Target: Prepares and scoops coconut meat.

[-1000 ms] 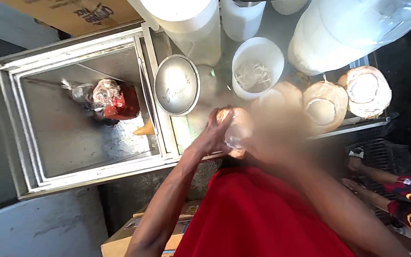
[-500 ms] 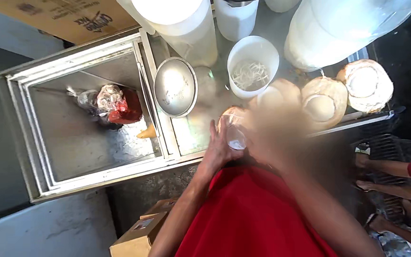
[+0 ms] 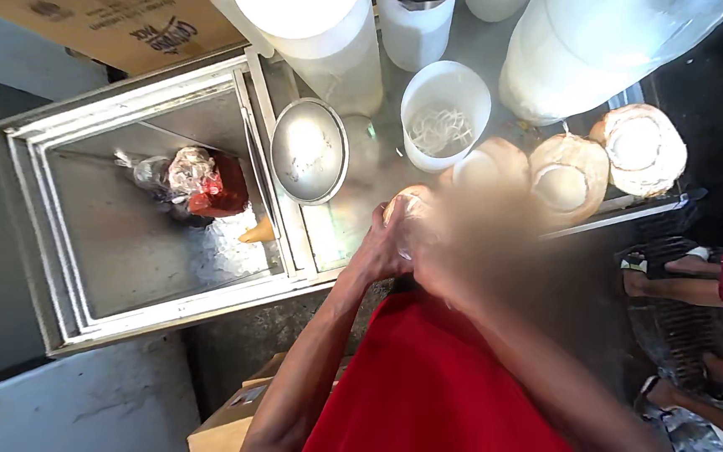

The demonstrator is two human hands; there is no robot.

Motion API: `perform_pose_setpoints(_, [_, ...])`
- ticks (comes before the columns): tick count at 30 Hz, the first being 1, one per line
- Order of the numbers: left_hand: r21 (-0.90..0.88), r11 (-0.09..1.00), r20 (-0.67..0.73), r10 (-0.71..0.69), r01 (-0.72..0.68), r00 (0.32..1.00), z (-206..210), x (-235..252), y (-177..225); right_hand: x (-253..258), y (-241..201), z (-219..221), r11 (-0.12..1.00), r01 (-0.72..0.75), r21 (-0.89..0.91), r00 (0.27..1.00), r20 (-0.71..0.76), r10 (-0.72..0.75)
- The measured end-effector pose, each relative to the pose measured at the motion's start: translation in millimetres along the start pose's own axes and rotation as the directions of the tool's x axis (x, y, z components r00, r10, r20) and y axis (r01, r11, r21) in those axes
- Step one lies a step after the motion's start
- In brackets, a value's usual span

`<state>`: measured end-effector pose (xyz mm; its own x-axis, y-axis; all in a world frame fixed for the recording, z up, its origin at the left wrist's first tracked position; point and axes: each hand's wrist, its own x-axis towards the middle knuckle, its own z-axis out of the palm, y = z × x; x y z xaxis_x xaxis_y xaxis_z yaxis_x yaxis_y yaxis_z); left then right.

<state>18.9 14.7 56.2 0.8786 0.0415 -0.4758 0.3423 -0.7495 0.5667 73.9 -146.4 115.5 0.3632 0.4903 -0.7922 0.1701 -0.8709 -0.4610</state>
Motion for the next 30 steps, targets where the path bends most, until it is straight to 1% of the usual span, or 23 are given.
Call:
perform_pose_setpoints(1, [0.015,1.0,0.01,0.009,-0.01,1.0,-1,1,-2,-1,1,3,1.0,0.021,-0.023,0.999,0.036,-0.02])
perform_pose_setpoints(3, [0.025,0.999,0.024,0.035,-0.035,0.999,-2,1,-5,-9,12,-10,0.993,0.11,-0.052,0.983,0.15,-0.101])
perform_pose_setpoints(4, [0.03,0.998,0.03,0.049,-0.05,0.998,-2,-1,-5,-11,17,-17,0.989,0.131,-0.062,0.974,0.192,-0.117])
perform_pose_setpoints(6, [0.029,0.997,0.03,0.073,-0.074,0.997,-6,4,-5,-7,14,-25,0.994,0.112,-0.006,0.986,0.128,-0.111])
perform_pose_setpoints(8, [0.021,0.997,0.035,0.073,-0.074,0.997,-5,5,-8,4,8,-8,0.993,0.086,0.083,0.995,0.045,-0.089])
perform_pose_setpoints(10, [0.0,0.997,0.046,0.071,-0.071,0.996,-5,4,-16,-2,7,0,0.993,0.104,0.049,0.988,0.107,-0.109])
perform_pose_setpoints(12, [-0.031,0.995,0.042,0.097,-0.096,0.994,-5,2,-24,-14,15,-11,0.992,0.112,0.061,0.974,0.19,-0.121])
perform_pose_setpoints(13, [-0.04,0.992,0.04,0.119,-0.117,0.992,-4,2,-27,-16,19,-15,0.988,0.085,0.127,0.977,0.185,-0.108])
perform_pose_setpoints(14, [-0.05,0.99,0.034,0.137,-0.135,0.99,-5,6,-30,-13,20,-19,0.97,0.041,0.241,0.985,0.152,-0.079])
perform_pose_setpoints(16, [-0.06,0.99,0.039,0.128,-0.125,0.991,-6,7,-32,-5,14,-11,0.885,-0.022,0.466,0.995,0.099,-0.028])
perform_pose_setpoints(17, [-0.066,0.991,0.042,0.117,-0.114,0.992,-7,7,-33,-2,10,-4,0.861,-0.018,0.509,0.995,0.095,-0.035])
perform_pose_setpoints(18, [-0.075,0.992,0.049,0.109,-0.106,0.993,-8,7,-33,-1,8,3,0.878,0.011,0.478,0.993,0.1,-0.067])
perform_pose_setpoints(19, [-0.086,0.991,0.062,0.108,-0.102,0.992,-10,7,-33,-3,8,8,0.923,0.061,0.379,0.989,0.098,-0.106])
perform_pose_setpoints(20, [-0.089,0.99,0.072,0.113,-0.106,0.991,-10,6,-34,-8,11,9,0.964,0.107,0.245,0.985,0.106,-0.137])
perform_pose_setpoints(22, [-0.077,0.987,0.059,0.144,-0.139,0.988,-8,7,-35,-20,18,-2,0.991,0.131,0.028,0.983,0.126,-0.134])
perform_pose_setpoints(23, [-0.07,0.988,0.058,0.143,-0.139,0.988,-7,6,-35,-23,19,-9,0.993,0.116,-0.025,0.987,0.112,-0.112])
perform_pose_setpoints(24, [-0.066,0.989,0.064,0.136,-0.132,0.989,-8,7,-33,-23,18,-14,0.995,0.094,-0.037,0.993,0.077,-0.091])
perform_pose_setpoints(27, [-0.042,0.991,0.113,0.134,-0.13,0.985,-19,12,-20,-14,4,-20,1.0,0.027,0.013,0.999,-0.042,-0.027])
perform_pose_setpoints(28, [-0.027,0.991,0.124,0.131,-0.129,0.984,-25,12,-15,-12,-1,-20,1.0,0.011,0.017,0.998,-0.054,-0.01])
perform_pose_setpoints(30, [-0.009,0.993,0.077,0.119,-0.119,0.99,-26,5,-10,-13,-5,-20,1.0,-0.01,0.012,0.998,-0.057,0.01])
